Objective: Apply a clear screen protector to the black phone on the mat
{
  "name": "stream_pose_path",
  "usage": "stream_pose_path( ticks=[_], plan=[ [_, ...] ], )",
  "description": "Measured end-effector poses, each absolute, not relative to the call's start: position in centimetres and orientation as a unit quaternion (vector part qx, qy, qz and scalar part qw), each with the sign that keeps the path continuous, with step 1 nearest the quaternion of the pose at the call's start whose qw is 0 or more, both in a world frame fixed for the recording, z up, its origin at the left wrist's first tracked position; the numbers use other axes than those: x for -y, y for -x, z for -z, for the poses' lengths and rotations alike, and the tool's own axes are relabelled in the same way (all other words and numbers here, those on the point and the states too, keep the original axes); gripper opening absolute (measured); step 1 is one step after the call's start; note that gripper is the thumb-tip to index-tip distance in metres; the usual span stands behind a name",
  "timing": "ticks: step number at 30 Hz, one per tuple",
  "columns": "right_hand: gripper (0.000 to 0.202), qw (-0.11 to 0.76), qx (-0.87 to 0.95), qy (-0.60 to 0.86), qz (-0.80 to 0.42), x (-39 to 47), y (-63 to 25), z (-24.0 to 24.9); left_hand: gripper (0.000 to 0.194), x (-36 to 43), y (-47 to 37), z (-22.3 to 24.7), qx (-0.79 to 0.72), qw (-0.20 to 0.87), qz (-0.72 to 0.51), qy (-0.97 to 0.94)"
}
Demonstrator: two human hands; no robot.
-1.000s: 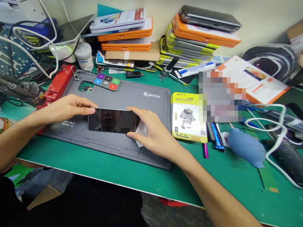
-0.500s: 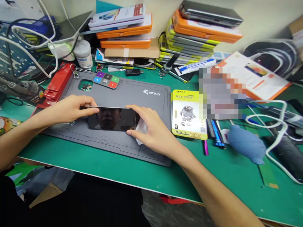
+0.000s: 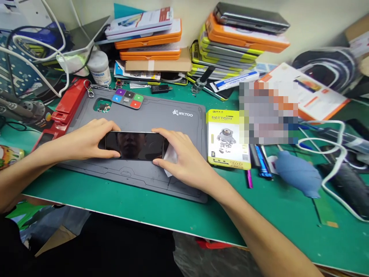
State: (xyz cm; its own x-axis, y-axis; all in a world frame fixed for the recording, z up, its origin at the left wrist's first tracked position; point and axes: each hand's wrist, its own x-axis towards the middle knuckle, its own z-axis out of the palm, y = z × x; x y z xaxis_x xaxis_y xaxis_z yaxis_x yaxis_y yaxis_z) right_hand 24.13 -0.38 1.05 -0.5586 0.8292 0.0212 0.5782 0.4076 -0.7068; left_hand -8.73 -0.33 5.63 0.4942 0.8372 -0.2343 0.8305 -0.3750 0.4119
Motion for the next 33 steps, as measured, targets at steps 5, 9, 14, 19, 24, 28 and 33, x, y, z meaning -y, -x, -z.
stream_pose_path(
  ticks=[5, 9, 14, 19, 24, 28, 33],
  plan=[
    [0.068, 0.211, 0.827, 0.41, -0.322, 0.2, -24.2, -0.6, 0.06, 0.6, 8.4, -5.4, -0.506, 0.216, -0.008, -0.835],
    [0.065, 0.217, 0.833, 0.405, -0.309, 0.2, -24.2, -0.6, 0.06, 0.5, 8.0, -5.0, -0.506, 0.192, -0.018, -0.841],
    [0.067, 0.216, 0.846, 0.393, -0.289, 0.0, -24.2, -0.8, 0.065, 0.4, 7.6, -4.7, -0.531, 0.178, -0.018, -0.828],
    [0.067, 0.224, 0.849, 0.387, -0.282, -0.1, -24.2, -0.8, 0.066, 0.5, 7.6, -4.5, -0.543, 0.161, -0.027, -0.824],
    [0.069, 0.228, 0.85, 0.384, -0.282, 0.0, -24.1, -0.7, 0.066, 0.4, 7.6, -4.2, -0.524, 0.138, -0.04, -0.84],
    [0.081, 0.21, 0.863, 0.371, -0.271, -0.2, -24.4, -0.6, 0.065, 0.7, 7.7, -3.8, -0.505, 0.125, -0.059, -0.852],
    [0.076, 0.257, 0.892, 0.336, -0.16, -0.8, -25.2, -0.8, 0.067, 0.9, 7.8, -4.1, -0.474, 0.154, -0.088, -0.863]
  ],
)
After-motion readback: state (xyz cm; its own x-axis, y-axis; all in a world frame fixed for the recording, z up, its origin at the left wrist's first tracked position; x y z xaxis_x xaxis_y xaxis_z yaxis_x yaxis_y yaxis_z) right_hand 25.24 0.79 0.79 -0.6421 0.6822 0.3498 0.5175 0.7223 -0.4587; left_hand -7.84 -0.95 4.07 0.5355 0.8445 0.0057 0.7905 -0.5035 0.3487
